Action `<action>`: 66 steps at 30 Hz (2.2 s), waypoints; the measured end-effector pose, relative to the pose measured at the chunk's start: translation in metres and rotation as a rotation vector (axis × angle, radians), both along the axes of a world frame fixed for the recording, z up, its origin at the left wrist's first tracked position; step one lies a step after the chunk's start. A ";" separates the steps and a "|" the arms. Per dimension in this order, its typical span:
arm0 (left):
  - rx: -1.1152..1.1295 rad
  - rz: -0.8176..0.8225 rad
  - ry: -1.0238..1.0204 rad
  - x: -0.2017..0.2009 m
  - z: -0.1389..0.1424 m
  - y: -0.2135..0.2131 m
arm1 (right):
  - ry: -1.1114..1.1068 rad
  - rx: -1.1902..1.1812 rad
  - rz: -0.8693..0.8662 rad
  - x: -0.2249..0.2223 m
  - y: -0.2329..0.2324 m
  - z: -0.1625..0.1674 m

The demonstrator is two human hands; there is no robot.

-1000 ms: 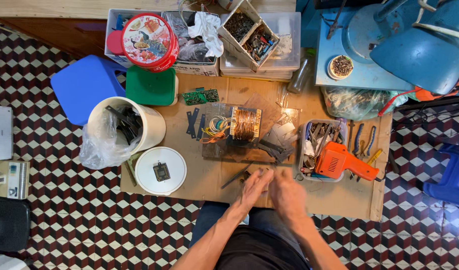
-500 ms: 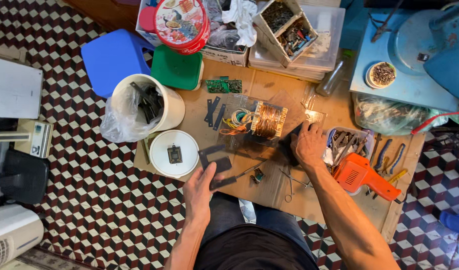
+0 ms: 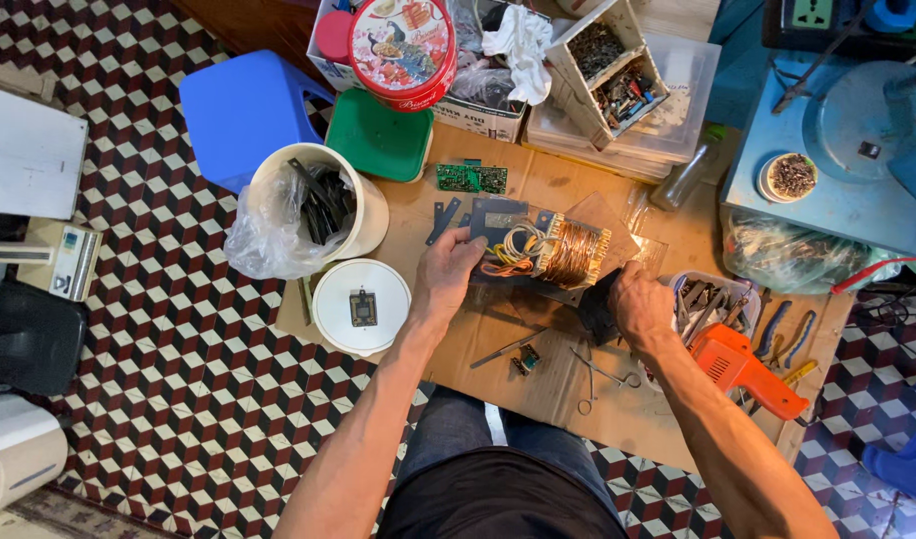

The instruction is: The person works on a copper-wound transformer coil at a workbench, turning and repositioning it while fitting parts. They then take black metal lamination strips from a bucket and insert them into the coil assembly, fitting a mounting bracket around the wound core.

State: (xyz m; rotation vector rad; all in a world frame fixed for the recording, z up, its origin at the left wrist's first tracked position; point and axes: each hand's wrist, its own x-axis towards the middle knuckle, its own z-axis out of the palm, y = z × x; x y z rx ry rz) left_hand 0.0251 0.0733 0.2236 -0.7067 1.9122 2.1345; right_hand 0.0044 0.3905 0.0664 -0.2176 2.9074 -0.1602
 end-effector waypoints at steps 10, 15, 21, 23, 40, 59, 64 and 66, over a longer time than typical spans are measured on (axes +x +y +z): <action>0.095 -0.112 -0.023 -0.012 -0.021 -0.002 | -0.083 -1.262 -0.797 0.040 -0.020 0.172; 0.089 -0.183 -0.003 -0.007 -0.032 -0.004 | -0.141 -1.683 -0.783 0.049 -0.040 0.166; -0.051 -0.232 0.034 -0.005 -0.034 0.000 | -0.284 -1.780 -0.834 0.045 -0.055 0.163; -0.084 -0.251 0.067 -0.005 -0.035 0.002 | -0.268 -1.790 -0.825 0.044 -0.057 0.163; 0.107 -0.081 -0.029 0.006 -0.102 0.021 | -0.105 -1.695 -0.740 0.056 -0.069 0.162; -0.827 -0.463 0.352 0.036 -0.049 0.050 | 0.292 -0.856 -0.260 0.061 -0.099 0.136; -0.638 -0.553 0.241 0.026 -0.008 0.049 | 0.050 -0.847 -0.288 0.053 -0.089 0.160; -0.433 -0.499 0.107 0.032 0.012 0.044 | -0.079 -0.876 -0.379 0.050 -0.087 0.175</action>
